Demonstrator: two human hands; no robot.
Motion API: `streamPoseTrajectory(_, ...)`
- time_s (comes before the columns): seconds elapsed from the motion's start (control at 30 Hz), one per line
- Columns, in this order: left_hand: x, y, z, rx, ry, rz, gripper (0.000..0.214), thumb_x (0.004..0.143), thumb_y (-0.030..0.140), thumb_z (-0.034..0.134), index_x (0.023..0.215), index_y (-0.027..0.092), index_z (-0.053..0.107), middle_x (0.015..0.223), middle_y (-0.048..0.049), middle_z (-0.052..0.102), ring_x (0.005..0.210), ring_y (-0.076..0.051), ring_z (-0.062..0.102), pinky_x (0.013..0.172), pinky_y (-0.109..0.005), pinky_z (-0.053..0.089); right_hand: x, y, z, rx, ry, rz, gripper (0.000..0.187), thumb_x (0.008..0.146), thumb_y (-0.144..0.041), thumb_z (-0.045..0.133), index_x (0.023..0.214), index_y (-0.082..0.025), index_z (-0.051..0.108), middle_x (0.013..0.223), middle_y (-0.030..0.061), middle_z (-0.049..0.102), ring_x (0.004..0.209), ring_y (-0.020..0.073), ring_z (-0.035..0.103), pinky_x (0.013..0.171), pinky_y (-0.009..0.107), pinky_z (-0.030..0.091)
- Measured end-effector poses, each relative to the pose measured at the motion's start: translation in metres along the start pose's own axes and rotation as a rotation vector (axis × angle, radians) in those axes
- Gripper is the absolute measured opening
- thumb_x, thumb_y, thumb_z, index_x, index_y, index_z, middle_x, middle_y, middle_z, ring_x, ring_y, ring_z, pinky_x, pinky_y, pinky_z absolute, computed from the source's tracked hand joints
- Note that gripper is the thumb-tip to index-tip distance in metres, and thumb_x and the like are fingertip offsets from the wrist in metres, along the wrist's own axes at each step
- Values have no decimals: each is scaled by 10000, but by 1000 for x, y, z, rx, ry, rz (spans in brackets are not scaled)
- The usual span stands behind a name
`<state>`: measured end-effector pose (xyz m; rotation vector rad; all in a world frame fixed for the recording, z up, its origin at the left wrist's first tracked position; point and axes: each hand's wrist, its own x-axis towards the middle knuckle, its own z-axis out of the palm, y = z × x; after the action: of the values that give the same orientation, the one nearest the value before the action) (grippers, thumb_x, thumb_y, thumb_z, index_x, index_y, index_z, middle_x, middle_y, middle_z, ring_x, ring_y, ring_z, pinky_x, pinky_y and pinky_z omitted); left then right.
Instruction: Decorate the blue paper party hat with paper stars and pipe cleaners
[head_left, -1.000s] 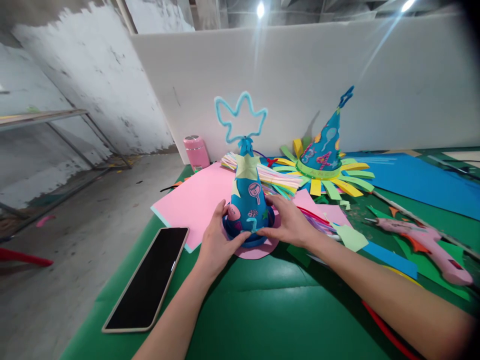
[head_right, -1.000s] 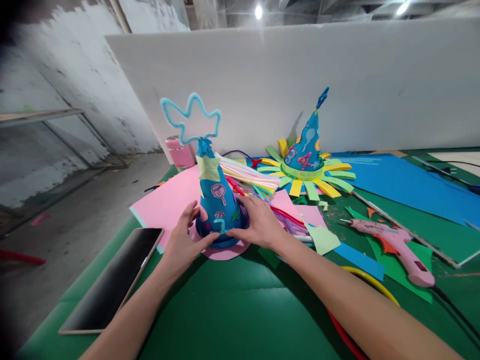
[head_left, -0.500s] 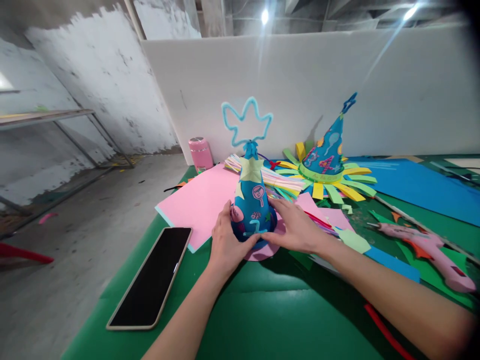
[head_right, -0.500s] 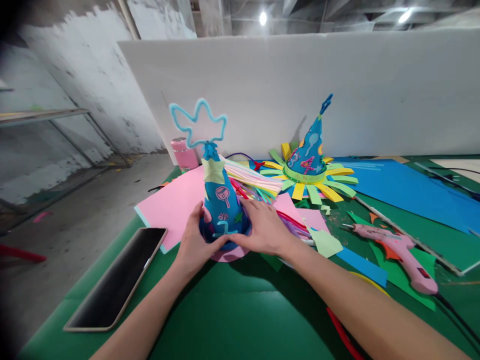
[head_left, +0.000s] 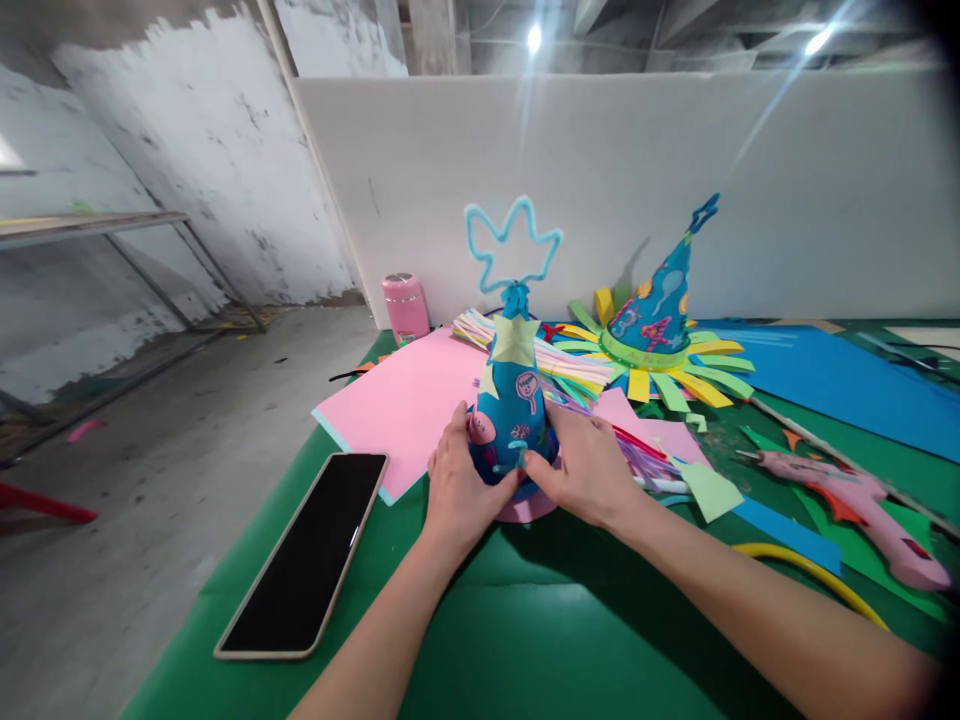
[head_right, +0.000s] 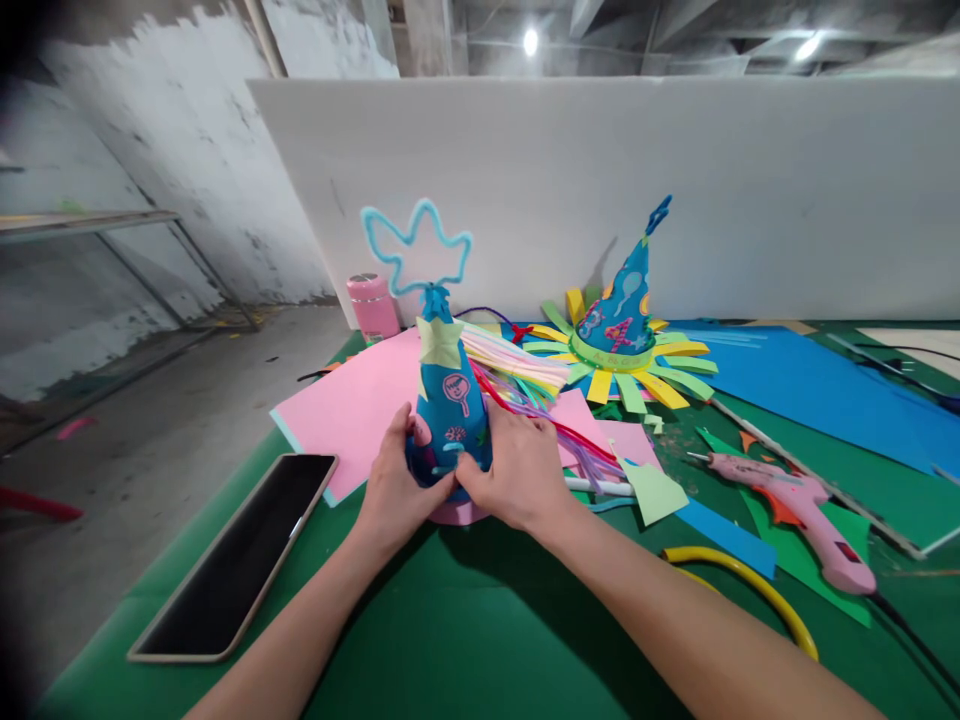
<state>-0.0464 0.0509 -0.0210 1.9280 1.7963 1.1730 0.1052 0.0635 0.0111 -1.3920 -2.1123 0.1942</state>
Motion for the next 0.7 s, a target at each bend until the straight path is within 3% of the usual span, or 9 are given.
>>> streamPoseTrajectory(0.17, -1, -1, -1, 9, 1, -6, 861, 606, 381, 654, 1302, 149, 204, 1220, -157, 452, 1141, -293, 425, 921, -469, 343, -2, 5, -8, 125, -41, -9, 511, 715, -300, 511, 1200, -152, 449, 1141, 126, 567, 1030, 325, 509, 849, 481, 380)
streamPoseTrajectory(0.33, -1, -3, -1, 9, 0, -22, 906, 584, 412, 669, 1313, 156, 196, 1272, -163, 417, 1169, -299, 398, 935, -472, 330, -3, 22, -2, 534, -25, 43, 386, 788, -226, 448, 1173, -217, 462, 1173, 62, 551, 1062, 228, 517, 885, 399, 421)
streamPoseTrajectory(0.4, 0, -3, -1, 16, -3, -22, 909, 582, 420, 668, 1313, 152, 198, 1272, -162, 421, 1164, -297, 404, 935, -470, 331, -4, 27, 2, 693, 52, 100, 318, 794, -225, 460, 1111, -218, 480, 1114, 63, 575, 1025, 208, 541, 867, 384, 446)
streamPoseTrajectory(0.5, 0, -3, -2, 26, -10, -26, 910, 580, 426, 668, 1311, 147, 203, 1267, -166, 426, 1161, -293, 407, 935, -464, 333, 0, 31, 0, 838, 277, 150, 228, 782, -246, 504, 1007, -217, 488, 961, 55, 591, 925, 188, 570, 821, 369, 474)
streamPoseTrajectory(0.6, 0, -2, -2, 26, -17, -33, 903, 583, 417, 668, 1309, 148, 203, 1269, -172, 422, 1168, -293, 400, 940, -470, 324, 9, 34, -9, 864, 512, 223, 196, 770, -282, 527, 953, -216, 498, 846, 35, 555, 797, 165, 568, 739, 339, 492)
streamPoseTrajectory(0.7, 0, -1, -2, 13, -17, -42, 899, 577, 403, 675, 1306, 164, 207, 1269, -170, 421, 1172, -298, 398, 938, -483, 318, 17, 37, -18, 883, 630, 292, 188, 772, -303, 520, 936, -211, 517, 792, 20, 534, 665, 131, 538, 610, 283, 485)
